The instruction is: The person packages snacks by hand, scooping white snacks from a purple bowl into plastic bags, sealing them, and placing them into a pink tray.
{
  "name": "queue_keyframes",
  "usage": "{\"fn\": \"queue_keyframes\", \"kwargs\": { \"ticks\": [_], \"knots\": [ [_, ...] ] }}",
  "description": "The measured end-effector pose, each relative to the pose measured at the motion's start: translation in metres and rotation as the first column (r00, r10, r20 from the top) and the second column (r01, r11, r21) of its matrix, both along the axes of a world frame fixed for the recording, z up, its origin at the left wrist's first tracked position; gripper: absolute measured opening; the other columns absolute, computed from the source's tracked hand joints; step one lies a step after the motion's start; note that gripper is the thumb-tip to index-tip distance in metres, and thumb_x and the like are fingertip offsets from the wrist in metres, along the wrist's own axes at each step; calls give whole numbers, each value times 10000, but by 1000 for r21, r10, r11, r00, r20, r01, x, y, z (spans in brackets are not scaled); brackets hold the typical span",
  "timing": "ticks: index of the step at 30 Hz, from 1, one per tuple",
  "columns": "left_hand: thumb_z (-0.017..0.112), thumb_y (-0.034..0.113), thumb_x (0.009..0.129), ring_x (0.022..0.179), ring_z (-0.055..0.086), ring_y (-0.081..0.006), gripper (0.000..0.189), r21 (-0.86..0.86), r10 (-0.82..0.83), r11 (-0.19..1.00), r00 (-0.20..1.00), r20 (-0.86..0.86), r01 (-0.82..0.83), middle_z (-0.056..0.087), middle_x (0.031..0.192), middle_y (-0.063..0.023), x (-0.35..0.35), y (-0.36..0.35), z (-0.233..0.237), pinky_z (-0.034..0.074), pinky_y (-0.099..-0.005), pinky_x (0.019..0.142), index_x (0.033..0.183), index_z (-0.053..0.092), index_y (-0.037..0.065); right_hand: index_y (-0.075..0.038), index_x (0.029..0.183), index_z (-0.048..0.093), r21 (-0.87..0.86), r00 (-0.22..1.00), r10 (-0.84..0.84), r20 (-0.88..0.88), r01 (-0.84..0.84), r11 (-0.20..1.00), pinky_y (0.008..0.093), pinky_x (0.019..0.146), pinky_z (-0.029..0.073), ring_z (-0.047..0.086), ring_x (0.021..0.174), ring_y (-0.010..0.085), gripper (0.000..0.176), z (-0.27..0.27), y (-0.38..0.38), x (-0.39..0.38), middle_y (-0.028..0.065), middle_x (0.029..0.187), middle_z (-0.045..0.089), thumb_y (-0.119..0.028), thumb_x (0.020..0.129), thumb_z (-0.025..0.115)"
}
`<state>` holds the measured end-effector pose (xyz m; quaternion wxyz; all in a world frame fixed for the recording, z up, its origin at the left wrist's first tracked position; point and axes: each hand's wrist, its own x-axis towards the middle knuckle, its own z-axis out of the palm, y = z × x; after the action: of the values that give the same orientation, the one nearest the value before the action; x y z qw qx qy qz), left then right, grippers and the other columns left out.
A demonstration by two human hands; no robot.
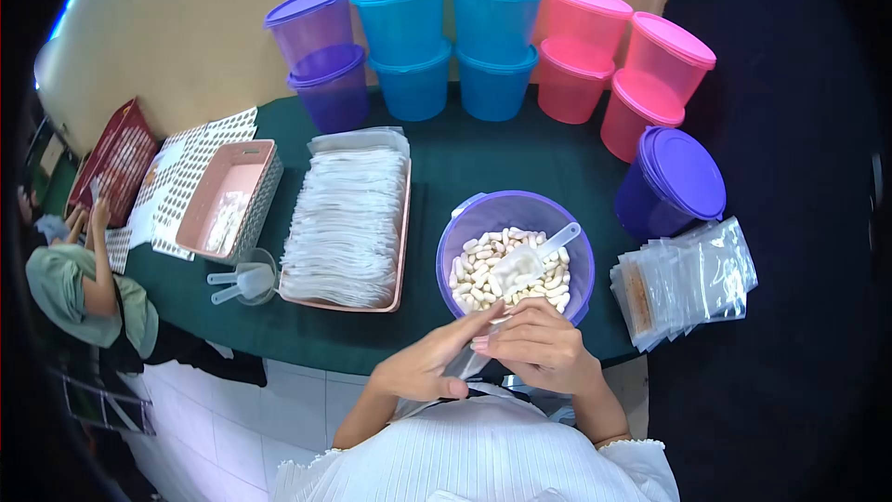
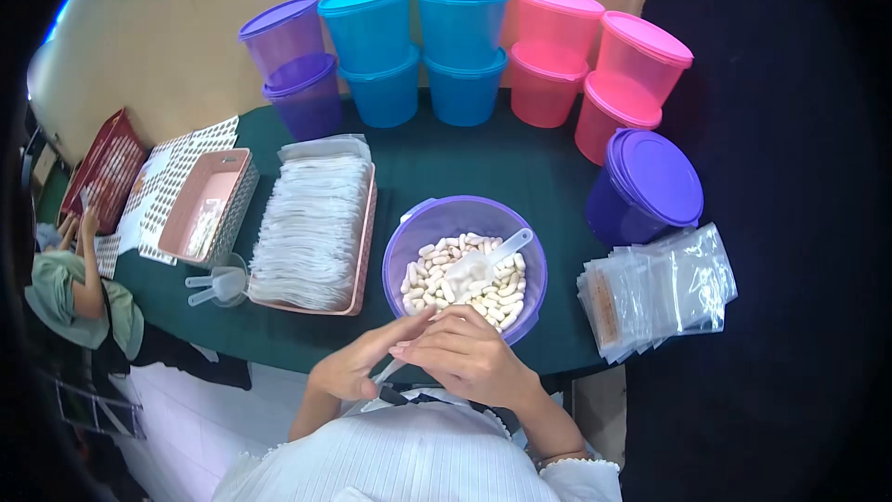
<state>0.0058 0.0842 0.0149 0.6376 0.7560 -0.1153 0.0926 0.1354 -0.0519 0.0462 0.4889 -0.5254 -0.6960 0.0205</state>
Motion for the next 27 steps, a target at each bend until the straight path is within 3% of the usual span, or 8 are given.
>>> {"fn": "queue_keyframes", "kwargs": {
  "ticks": [1, 4, 5, 8, 12, 17, 23, 27],
  "knots": [
    [447, 646, 726, 1221, 269, -309, 953, -1, 22, 1000, 1000, 1, -22, 273, 1298, -223, 2, -9, -1, 181, -365, 1014, 1297, 175, -67, -51, 898, 631, 49, 1000, -2, 18, 1, 999, 311, 755, 411, 565, 772, 183, 273, -2, 2, 2, 33, 835, 616, 16, 633, 636],
    [480, 616, 716, 1251, 188, -247, 974, -522, -37, 850, 980, -195, -72, 194, 1336, -163, 0, -32, 1, 144, -328, 1019, 1325, 96, -40, -47, 937, 611, 128, 993, -90, 79, 79, 989, 320, 763, 400, 545, 828, 188, 300, -2, 7, 1, 39, 899, 610, -7, 640, 636],
    [480, 616, 716, 1251, 188, -247, 974, -525, -18, 846, 980, -200, -92, 194, 1336, -163, 0, -38, 7, 144, -328, 1019, 1325, 96, -40, -48, 950, 605, 162, 975, -187, 118, 167, 972, 323, 768, 394, 535, 850, 190, 310, -3, 7, 0, 40, 928, 605, -19, 643, 639],
    [542, 528, 684, 1246, 195, -237, 977, -727, 28, 668, 982, -188, -158, 160, 1352, -138, 7, -51, 13, 157, -355, 1015, 1336, 58, -16, -47, 983, 593, 143, 988, -146, 50, 138, 980, 337, 793, 378, 517, 875, 199, 338, -16, 9, 2, 47, 1001, 580, -47, 649, 644],
    [550, 494, 683, 1244, 199, -242, 960, -656, 163, 719, 974, -158, -227, 172, 1346, -136, 11, -62, -1, 168, -360, 1011, 1332, 68, -23, -46, 989, 595, 19, 985, -166, -35, 167, 986, 364, 785, 389, 522, 879, 244, 370, -10, 5, 5, 72, 964, 580, -47, 627, 670],
    [577, 465, 647, 1220, 248, -240, 953, -824, 111, 522, 975, -192, -221, 219, 1309, -132, 11, -76, -11, 188, -361, 1002, 1341, 94, 24, -52, 995, 599, 121, 998, -64, 17, 61, 991, 362, 778, 392, 511, 891, 244, 355, -25, 4, 16, 74, 972, 576, -58, 646, 658],
    [556, 532, 553, 1190, 326, -246, 1042, -862, 227, 403, 946, -231, -307, 293, 1285, -161, 24, -91, 9, 244, -369, 978, 1338, 103, 18, -57, 943, 616, 251, 997, -71, -4, 70, 966, 353, 754, 399, 509, 863, 230, 306, -33, 2, 16, 56, 967, 578, -38, 641, 662],
    [566, 536, 569, 1212, 266, -252, 1049, -802, 173, 559, 976, -132, -208, 253, 1289, -157, 28, -81, -1, 190, -365, 995, 1351, 73, 41, -63, 917, 615, 300, 999, 53, -14, -46, 953, 348, 727, 396, 509, 857, 205, 311, -34, -4, 23, 29, 942, 584, -6, 617, 673]
  ]
}}
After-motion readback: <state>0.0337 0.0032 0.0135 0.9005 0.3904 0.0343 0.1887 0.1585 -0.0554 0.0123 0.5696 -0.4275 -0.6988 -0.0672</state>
